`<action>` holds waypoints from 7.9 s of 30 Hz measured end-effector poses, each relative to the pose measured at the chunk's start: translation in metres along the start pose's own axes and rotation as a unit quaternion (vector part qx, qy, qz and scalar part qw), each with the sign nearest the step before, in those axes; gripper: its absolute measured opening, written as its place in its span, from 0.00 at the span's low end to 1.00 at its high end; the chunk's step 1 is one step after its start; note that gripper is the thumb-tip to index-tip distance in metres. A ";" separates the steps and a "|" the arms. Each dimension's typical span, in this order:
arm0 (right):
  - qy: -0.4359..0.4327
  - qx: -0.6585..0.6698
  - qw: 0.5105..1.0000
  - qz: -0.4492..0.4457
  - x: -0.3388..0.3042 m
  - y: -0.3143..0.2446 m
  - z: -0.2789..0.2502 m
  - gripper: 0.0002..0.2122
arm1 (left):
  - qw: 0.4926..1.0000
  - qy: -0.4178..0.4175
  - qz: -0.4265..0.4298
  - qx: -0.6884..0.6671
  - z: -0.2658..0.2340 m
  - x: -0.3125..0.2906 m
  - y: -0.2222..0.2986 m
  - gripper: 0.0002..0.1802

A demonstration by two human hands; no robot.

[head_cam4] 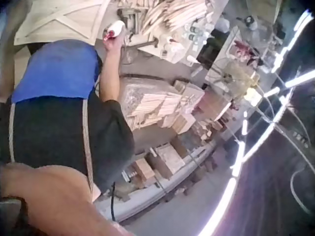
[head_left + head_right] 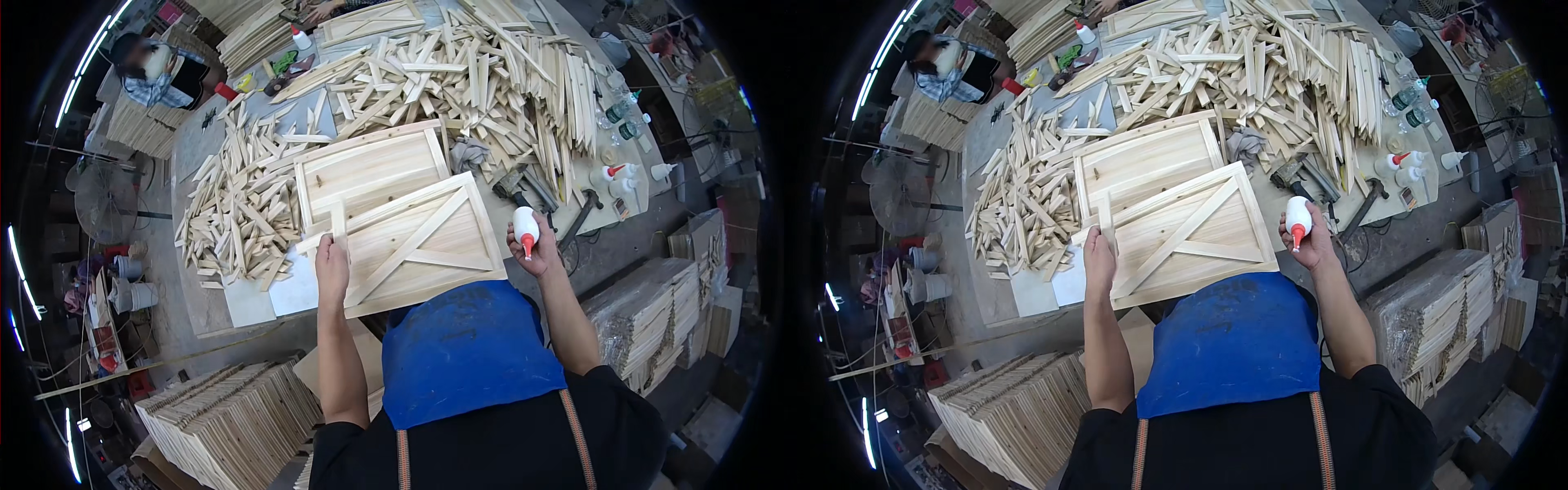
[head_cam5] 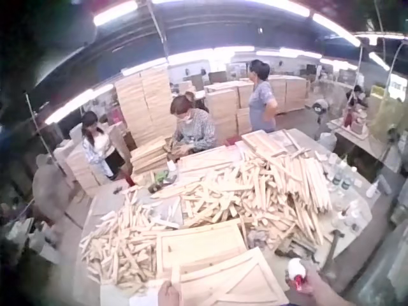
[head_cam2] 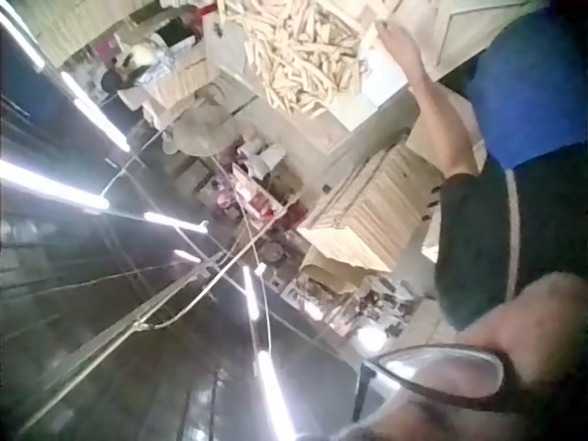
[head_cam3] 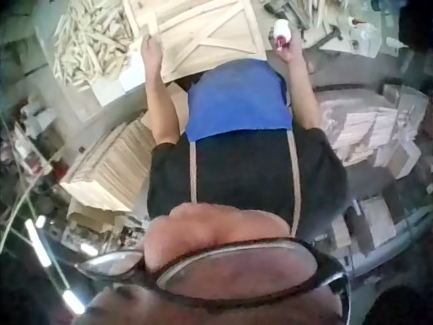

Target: Assembling wooden panels by gluing and nailing diagonal braces onto rectangular frames.

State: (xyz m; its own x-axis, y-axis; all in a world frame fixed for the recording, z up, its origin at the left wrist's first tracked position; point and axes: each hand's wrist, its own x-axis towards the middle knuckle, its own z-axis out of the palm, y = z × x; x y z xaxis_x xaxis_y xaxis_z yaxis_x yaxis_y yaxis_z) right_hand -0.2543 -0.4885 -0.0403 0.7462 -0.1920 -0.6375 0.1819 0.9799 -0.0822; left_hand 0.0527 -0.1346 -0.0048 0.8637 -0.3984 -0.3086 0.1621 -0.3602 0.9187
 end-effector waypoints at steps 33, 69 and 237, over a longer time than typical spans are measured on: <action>-0.176 -0.472 0.799 -0.329 -0.093 0.137 0.179 0.33 | 0.789 -0.233 -0.198 -0.533 0.095 -0.052 0.065 0.29; 0.050 -0.346 0.812 -0.467 -0.003 0.022 0.152 0.20 | 0.772 -0.321 -0.182 -0.517 0.097 -0.062 0.063 0.24; 0.116 0.241 0.964 0.001 0.126 -0.040 -0.118 0.29 | 0.805 -0.068 0.350 0.475 0.041 -0.010 0.023 0.18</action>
State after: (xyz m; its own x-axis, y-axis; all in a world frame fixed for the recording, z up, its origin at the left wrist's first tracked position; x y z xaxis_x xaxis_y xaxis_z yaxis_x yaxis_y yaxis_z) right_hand -0.2435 -0.5455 -0.2079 0.5932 -0.1179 -0.7964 0.4984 0.8306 0.2483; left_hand 0.0281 -0.1735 0.0095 0.5142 -0.8493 0.1192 -0.8350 -0.4640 0.2959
